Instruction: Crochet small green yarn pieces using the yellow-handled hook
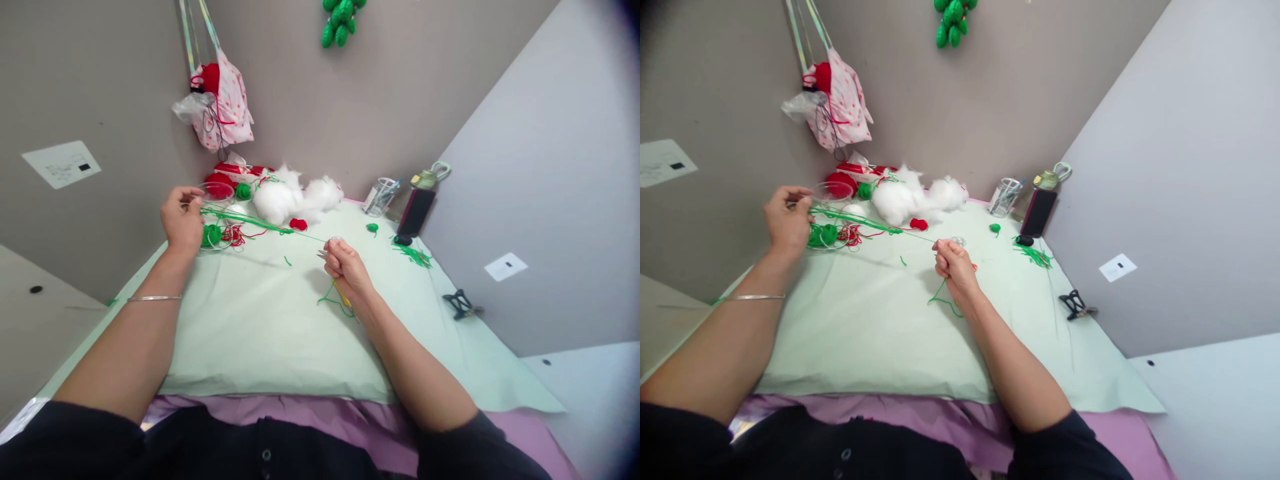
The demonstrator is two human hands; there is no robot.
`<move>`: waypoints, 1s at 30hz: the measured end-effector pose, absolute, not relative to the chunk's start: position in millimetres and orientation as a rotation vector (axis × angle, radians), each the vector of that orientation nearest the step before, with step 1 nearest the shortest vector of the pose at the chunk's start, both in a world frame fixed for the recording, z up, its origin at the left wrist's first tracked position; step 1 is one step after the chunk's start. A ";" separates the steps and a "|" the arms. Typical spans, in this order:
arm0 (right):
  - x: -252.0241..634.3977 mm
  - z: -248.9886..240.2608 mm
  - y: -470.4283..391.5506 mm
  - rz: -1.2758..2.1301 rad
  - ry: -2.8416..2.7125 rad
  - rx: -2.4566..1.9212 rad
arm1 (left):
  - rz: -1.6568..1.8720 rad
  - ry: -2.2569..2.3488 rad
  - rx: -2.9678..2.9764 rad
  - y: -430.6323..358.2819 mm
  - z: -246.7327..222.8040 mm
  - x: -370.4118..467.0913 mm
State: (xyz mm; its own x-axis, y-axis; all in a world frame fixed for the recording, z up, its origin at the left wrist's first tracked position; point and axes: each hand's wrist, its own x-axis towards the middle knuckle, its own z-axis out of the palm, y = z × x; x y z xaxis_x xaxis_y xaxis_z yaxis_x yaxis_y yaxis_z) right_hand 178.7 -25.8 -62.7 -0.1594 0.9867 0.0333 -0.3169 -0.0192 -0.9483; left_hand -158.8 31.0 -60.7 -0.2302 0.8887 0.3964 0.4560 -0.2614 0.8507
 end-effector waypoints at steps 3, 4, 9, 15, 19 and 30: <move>178.0 -63.7 -25.6 1.464 -1.073 -0.863 | 1.717 1.753 1.531 27.6 -57.0 -146.0; 177.8 -63.7 -25.7 1.479 -1.078 -0.860 | 1.719 1.748 1.543 24.3 -56.1 -137.1; 177.6 -63.0 -28.3 1.559 -1.119 -0.859 | 1.410 1.372 1.749 -7.9 -55.9 -72.0; 176.9 -60.3 -30.8 1.573 -1.126 -0.832 | 0.990 0.991 1.729 -30.9 -62.2 -32.5; 180.3 -55.6 -28.5 1.520 -1.076 -0.821 | 0.937 0.960 1.584 -25.4 -67.9 -35.6; 170.0 -60.3 -40.7 1.438 -1.534 -1.049 | 1.050 0.962 1.474 -29.5 -69.5 -26.3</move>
